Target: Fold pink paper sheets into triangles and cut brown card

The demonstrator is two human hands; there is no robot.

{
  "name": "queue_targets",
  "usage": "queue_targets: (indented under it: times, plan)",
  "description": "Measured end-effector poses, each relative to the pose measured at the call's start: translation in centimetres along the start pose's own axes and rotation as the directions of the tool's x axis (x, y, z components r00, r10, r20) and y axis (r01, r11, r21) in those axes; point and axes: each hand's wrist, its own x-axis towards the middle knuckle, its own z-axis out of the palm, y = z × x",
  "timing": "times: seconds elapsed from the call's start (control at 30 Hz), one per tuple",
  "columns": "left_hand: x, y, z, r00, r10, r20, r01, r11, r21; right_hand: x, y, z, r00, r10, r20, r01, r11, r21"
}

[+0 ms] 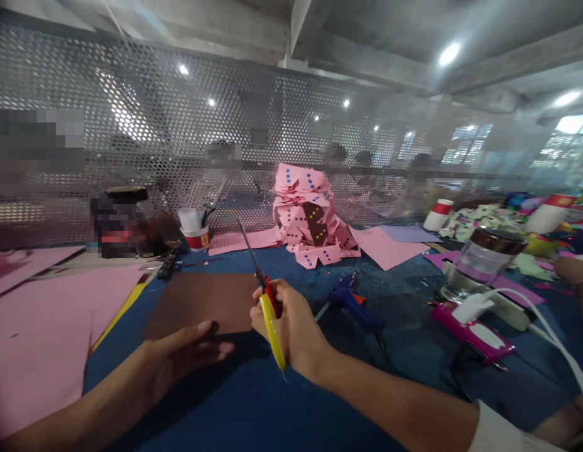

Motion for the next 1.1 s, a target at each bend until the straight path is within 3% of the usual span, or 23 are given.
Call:
queue_targets:
  times: [0.23,0.33,0.43,0.57,0.73,0.87,1.03,1.1]
  plan:
    - [-0.5,1.2,0.6,0.999,0.035,0.004,-0.034,0.999,-0.028,0.1,-0.4,-0.5,1.0,0.0,0.004,0.0,1.0,0.01]
    - [-0.1,2.3,-0.1,0.988,0.093,-0.123,-0.105,0.99,-0.093,0.1,-0.9,-1.1,1.0,-0.01,-0.01,0.01,1.0,-0.008]
    - [0.3,3.9,-1.0,0.949,0.152,-0.276,-0.188,0.976,-0.109,0.2,-1.4,-1.4,1.0,0.014,0.002,-0.014,1.0,0.002]
    - [0.9,5.5,-2.2,0.96,0.249,-0.128,-0.222,0.956,0.192,0.5,-1.4,-1.3,0.993,0.115,0.041,-0.119,0.986,0.113]
    - [2.2,5.8,-4.1,0.969,0.23,0.093,-0.243,0.808,0.537,0.6,-1.3,-1.4,0.992,0.122,0.029,-0.124,0.99,0.069]
    - [3.3,5.2,-5.2,0.953,0.204,0.225,-0.295,0.797,0.527,0.6,-1.3,-1.4,0.993,0.11,0.034,-0.109,0.994,-0.027]
    - [3.0,4.3,-4.9,0.973,0.061,0.223,-0.171,0.84,0.514,0.4,-0.9,-1.2,0.988,0.128,0.09,-0.129,0.992,0.006]
    - [2.9,4.2,-4.8,0.973,0.096,0.212,-0.193,0.842,0.504,0.0,-0.9,-1.5,0.99,0.074,0.12,-0.07,0.997,-0.037]
